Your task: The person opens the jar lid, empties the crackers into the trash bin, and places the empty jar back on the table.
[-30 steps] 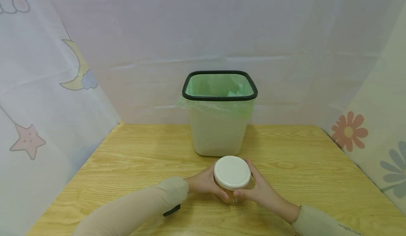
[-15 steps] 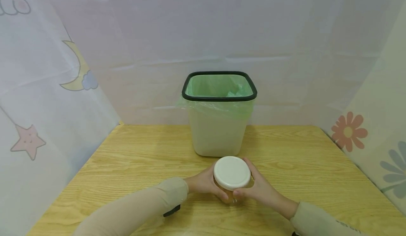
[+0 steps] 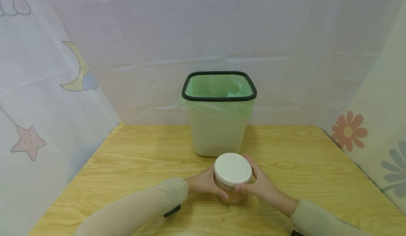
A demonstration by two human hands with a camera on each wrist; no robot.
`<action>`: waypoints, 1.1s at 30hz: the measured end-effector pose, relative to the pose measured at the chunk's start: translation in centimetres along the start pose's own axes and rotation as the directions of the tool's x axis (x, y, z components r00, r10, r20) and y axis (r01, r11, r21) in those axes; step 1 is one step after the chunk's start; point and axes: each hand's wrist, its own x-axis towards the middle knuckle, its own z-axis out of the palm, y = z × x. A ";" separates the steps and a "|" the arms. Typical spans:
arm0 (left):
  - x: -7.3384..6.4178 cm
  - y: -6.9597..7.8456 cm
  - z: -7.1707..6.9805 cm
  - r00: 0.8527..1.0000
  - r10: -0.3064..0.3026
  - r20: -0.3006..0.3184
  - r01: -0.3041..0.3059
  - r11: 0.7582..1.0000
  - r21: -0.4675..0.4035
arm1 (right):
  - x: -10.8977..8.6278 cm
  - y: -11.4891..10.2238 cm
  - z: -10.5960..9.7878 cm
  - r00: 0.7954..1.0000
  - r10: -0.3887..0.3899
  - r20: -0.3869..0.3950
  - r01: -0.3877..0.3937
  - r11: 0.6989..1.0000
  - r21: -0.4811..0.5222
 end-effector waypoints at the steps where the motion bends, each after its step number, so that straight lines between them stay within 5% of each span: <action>1: 0.0 0.0 0.0 1.000 0.002 0.000 -0.002 1.000 -0.001 | 0.0 -0.1 0.0 1.000 -0.003 -0.005 0.003 1.000 0.002; 5: 0.0 0.0 0.1 1.000 0.000 0.003 0.000 1.000 -0.016 | -0.2 -0.3 -0.3 0.999 -0.020 -0.029 0.020 1.000 -0.006; 13: -0.2 0.1 0.2 0.994 -0.097 -0.057 0.100 0.994 0.050 | -0.7 -0.9 -1.1 0.989 -0.068 -0.130 0.069 0.998 0.007; 21: -0.1 -0.1 0.0 0.998 -0.062 -0.022 0.063 0.997 0.052 | -1.4 -1.0 -2.0 0.983 -0.022 -0.184 0.026 0.999 0.021; 33: 0.0 0.1 0.2 0.994 -0.098 -0.056 0.103 0.991 0.084 | -2.3 -0.4 -3.9 0.974 0.017 -0.227 -0.013 1.000 0.020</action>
